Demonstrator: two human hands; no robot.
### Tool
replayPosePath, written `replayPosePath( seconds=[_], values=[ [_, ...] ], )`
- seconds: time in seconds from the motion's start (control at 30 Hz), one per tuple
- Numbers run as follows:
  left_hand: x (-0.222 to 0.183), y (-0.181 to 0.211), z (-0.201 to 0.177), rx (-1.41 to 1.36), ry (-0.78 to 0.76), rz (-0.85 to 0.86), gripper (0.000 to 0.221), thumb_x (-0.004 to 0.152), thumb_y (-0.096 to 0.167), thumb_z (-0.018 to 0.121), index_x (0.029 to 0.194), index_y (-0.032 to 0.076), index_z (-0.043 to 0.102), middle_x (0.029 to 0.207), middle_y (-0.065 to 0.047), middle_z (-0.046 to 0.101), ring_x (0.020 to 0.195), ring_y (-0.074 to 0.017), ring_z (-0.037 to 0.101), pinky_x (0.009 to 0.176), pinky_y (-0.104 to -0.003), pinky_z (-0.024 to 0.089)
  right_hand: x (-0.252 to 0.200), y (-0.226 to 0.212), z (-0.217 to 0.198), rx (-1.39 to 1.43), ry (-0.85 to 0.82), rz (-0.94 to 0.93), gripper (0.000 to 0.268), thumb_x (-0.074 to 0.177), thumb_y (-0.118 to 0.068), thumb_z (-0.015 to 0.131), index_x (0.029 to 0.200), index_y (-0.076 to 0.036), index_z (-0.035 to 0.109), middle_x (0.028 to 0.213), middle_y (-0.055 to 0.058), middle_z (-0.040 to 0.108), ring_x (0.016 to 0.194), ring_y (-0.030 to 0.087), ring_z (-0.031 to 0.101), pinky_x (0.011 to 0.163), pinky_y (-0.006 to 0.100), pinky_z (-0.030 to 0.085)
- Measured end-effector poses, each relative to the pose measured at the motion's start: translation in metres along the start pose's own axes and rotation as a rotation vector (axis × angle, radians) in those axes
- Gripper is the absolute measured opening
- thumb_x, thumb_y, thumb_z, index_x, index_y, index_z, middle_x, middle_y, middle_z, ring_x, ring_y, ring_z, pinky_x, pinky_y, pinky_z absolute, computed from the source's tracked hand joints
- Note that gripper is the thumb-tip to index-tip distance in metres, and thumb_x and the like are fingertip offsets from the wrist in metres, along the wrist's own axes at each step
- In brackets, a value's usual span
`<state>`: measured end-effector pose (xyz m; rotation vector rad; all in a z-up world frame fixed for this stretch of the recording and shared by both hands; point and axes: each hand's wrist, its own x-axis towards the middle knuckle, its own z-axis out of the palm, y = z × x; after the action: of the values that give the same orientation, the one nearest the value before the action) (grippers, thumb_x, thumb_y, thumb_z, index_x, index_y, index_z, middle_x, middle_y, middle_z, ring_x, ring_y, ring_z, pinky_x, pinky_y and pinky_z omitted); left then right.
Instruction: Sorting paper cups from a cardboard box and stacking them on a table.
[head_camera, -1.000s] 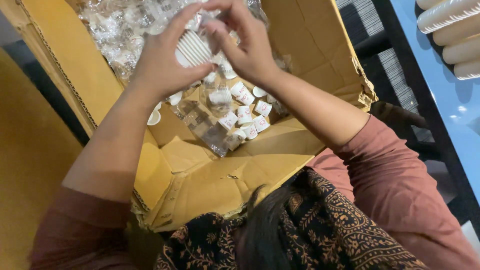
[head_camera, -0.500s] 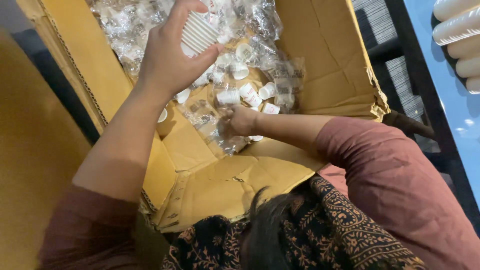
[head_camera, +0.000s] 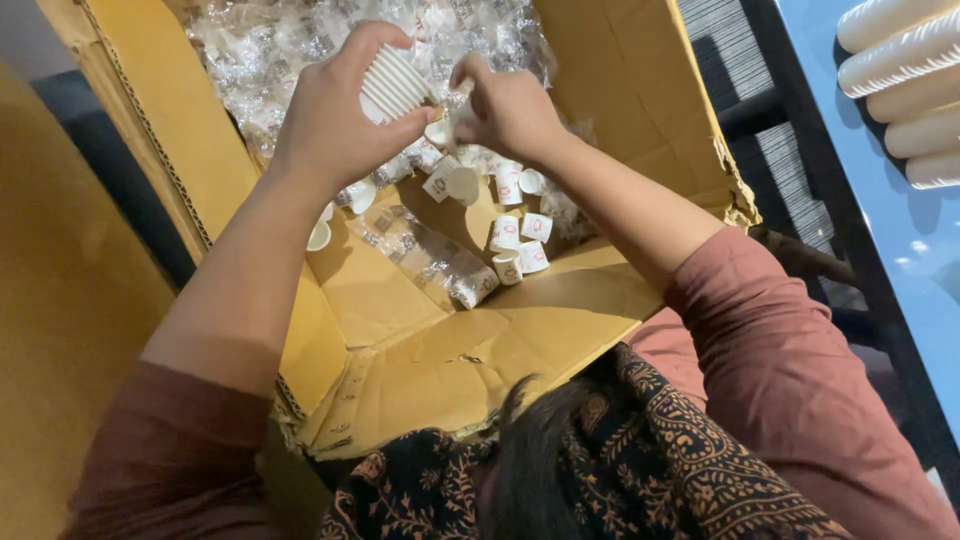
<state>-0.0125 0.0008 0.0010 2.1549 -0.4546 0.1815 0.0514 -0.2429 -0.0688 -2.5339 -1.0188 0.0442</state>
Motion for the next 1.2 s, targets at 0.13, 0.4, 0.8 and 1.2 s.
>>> replayPosePath(
  seconds=[0.13, 0.4, 0.8, 1.2],
  values=[
    [0.0, -0.004, 0.007, 0.031, 0.002, 0.114, 0.069, 0.088, 0.031, 0.09, 0.142, 0.013, 0.051, 0.11, -0.02, 0.074, 0.096, -0.0382, 0.075, 0.085, -0.045, 0.059, 0.012, -0.022, -0.018, 0.749, 0.319, 0.23, 0.041, 0.1, -0.027, 0.078, 0.128, -0.01, 0.054, 0.095, 0.009, 0.064, 0.086, 0.022, 0.064, 0.079, 0.036, 0.053],
    [-0.003, -0.009, 0.005, 0.151, -0.101, 0.264, 0.081, 0.074, 0.021, 0.086, 0.146, 0.013, 0.049, 0.116, -0.024, 0.072, 0.103, -0.0443, 0.071, 0.086, -0.047, 0.058, -0.005, -0.064, -0.027, 0.758, 0.428, -0.36, 0.033, 0.116, -0.021, 0.045, 0.141, 0.001, 0.041, 0.13, 0.016, 0.051, 0.112, 0.029, 0.058, 0.108, 0.042, 0.047],
    [-0.002, 0.005, -0.001, 0.009, 0.108, 0.06, 0.056, 0.099, 0.033, 0.087, 0.138, 0.017, 0.05, 0.101, -0.012, 0.077, 0.093, -0.0309, 0.079, 0.079, -0.04, 0.061, -0.039, 0.042, 0.142, -0.699, -0.511, -0.289, 0.02, 0.092, -0.034, 0.065, 0.093, -0.02, 0.078, 0.106, 0.001, 0.072, 0.108, 0.025, 0.066, 0.091, 0.046, 0.051],
    [0.001, 0.01, 0.007, -0.053, -0.072, -0.023, 0.089, 0.084, 0.035, 0.082, 0.158, 0.022, 0.035, 0.11, -0.016, 0.075, 0.092, -0.0341, 0.075, 0.082, -0.044, 0.058, -0.006, -0.035, -0.034, 0.361, 0.21, -0.125, 0.041, 0.118, -0.033, 0.047, 0.091, -0.005, 0.061, 0.082, 0.008, 0.061, 0.083, 0.03, 0.062, 0.081, 0.044, 0.049]
  ],
)
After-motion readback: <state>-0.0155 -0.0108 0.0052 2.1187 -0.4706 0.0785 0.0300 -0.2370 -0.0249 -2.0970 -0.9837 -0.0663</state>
